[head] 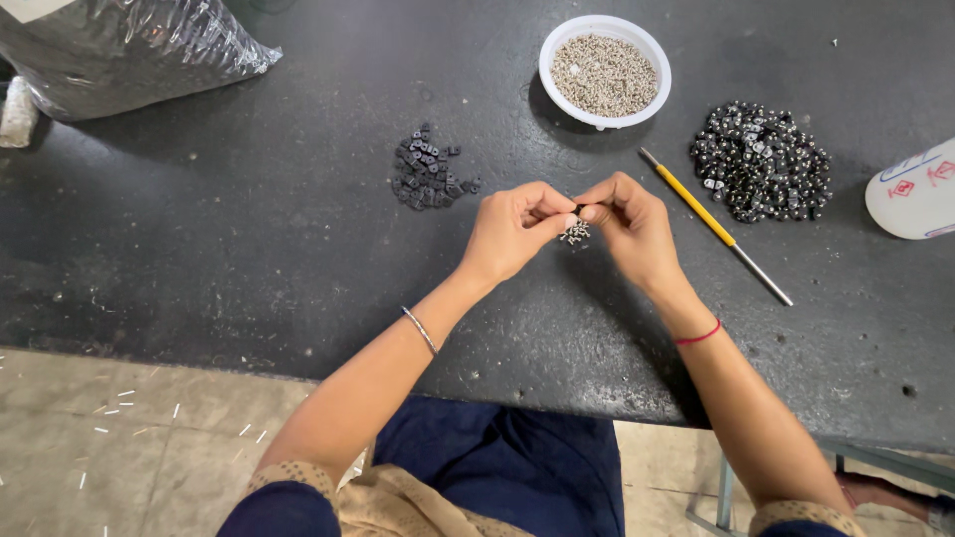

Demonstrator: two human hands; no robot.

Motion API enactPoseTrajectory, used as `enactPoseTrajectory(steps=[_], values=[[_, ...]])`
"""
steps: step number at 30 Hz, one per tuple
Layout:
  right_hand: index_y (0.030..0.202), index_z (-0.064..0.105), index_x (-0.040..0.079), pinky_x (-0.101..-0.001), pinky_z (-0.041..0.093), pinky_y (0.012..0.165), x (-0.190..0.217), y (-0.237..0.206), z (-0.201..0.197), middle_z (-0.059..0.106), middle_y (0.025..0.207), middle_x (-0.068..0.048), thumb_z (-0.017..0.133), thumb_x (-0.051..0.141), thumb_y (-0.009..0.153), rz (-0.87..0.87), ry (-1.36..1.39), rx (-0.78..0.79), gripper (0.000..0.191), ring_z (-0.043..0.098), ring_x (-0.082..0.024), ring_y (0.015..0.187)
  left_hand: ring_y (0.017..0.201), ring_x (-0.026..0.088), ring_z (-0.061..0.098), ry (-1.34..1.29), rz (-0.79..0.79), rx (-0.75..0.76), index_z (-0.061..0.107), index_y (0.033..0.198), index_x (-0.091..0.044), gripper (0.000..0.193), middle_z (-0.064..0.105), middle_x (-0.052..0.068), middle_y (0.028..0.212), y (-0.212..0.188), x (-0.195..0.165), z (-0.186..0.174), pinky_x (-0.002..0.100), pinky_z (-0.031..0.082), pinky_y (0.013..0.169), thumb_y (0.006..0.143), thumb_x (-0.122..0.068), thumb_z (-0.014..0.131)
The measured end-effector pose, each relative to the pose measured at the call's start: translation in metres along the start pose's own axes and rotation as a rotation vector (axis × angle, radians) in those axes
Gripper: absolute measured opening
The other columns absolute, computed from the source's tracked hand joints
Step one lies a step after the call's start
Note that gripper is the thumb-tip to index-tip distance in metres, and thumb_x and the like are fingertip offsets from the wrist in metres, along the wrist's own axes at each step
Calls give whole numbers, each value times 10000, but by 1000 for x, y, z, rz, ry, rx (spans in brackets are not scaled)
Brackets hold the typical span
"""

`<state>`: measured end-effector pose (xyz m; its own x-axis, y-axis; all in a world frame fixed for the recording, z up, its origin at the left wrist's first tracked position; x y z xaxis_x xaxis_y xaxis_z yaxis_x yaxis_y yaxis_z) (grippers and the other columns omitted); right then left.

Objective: The person repeatedly picks small black plastic parts and silver pins from a table, inserts the pins into the parts by hand, and uses a yellow-handled tool to press or adjust the pins. Completed units are placed into a growing pile on the table.

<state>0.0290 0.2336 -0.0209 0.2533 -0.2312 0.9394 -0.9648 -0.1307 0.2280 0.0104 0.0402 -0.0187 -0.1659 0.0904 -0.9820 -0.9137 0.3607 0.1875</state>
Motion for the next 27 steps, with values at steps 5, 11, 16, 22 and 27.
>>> enactPoseTrajectory(steps=[5, 11, 16, 22, 27], values=[[1015, 596, 15, -238, 514, 862, -5, 1, 0, 653, 989, -13, 623, -47, 1007, -34, -29, 17, 67, 605, -71, 942, 813, 11, 664, -4, -4, -4, 740, 979, 5, 85, 768, 0, 895, -1, -2, 3, 202, 567, 730, 919, -53, 752], [1010, 592, 11, -237, 517, 863, -1, 1, 3, 669, 987, -7, 637, -20, 1009, -20, 8, -12, 55, 612, -67, 936, 801, 19, 672, 41, -3, -31, 747, 996, 6, 107, 774, 11, 889, -2, -3, 5, 205, 566, 716, 913, -59, 763], [1112, 679, 5, -226, 505, 838, 12, 5, -7, 698, 974, 7, 678, 51, 1011, 72, 136, -5, 111, 620, -45, 907, 889, 68, 711, -176, 13, -47, 726, 1048, 21, 168, 767, 70, 993, 4, 3, 1, 224, 591, 819, 908, -59, 773], [1128, 759, 50, -314, 522, 786, 25, 7, -22, 712, 1014, -74, 737, 47, 926, -103, -538, -101, 203, 671, -182, 884, 972, 126, 721, -415, 40, -89, 620, 1026, 24, 158, 769, 131, 1101, 12, 6, -16, 269, 598, 890, 933, -24, 739], [1098, 776, 77, -352, 530, 787, 20, 11, -10, 712, 1019, -98, 767, 86, 885, -140, -597, -26, 214, 686, -253, 882, 953, 158, 747, -463, -16, -99, 600, 1109, 36, 170, 771, 169, 1078, 10, 2, -17, 291, 621, 872, 988, -43, 688]])
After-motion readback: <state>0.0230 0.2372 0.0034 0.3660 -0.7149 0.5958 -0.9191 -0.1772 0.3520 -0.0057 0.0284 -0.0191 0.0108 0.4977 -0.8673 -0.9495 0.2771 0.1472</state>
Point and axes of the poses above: each hand's wrist, its own y-axis towards the middle knuckle, its own z-axis out of the palm, x = y × z, the point moved 2 cm from there along y, towards the middle knuckle
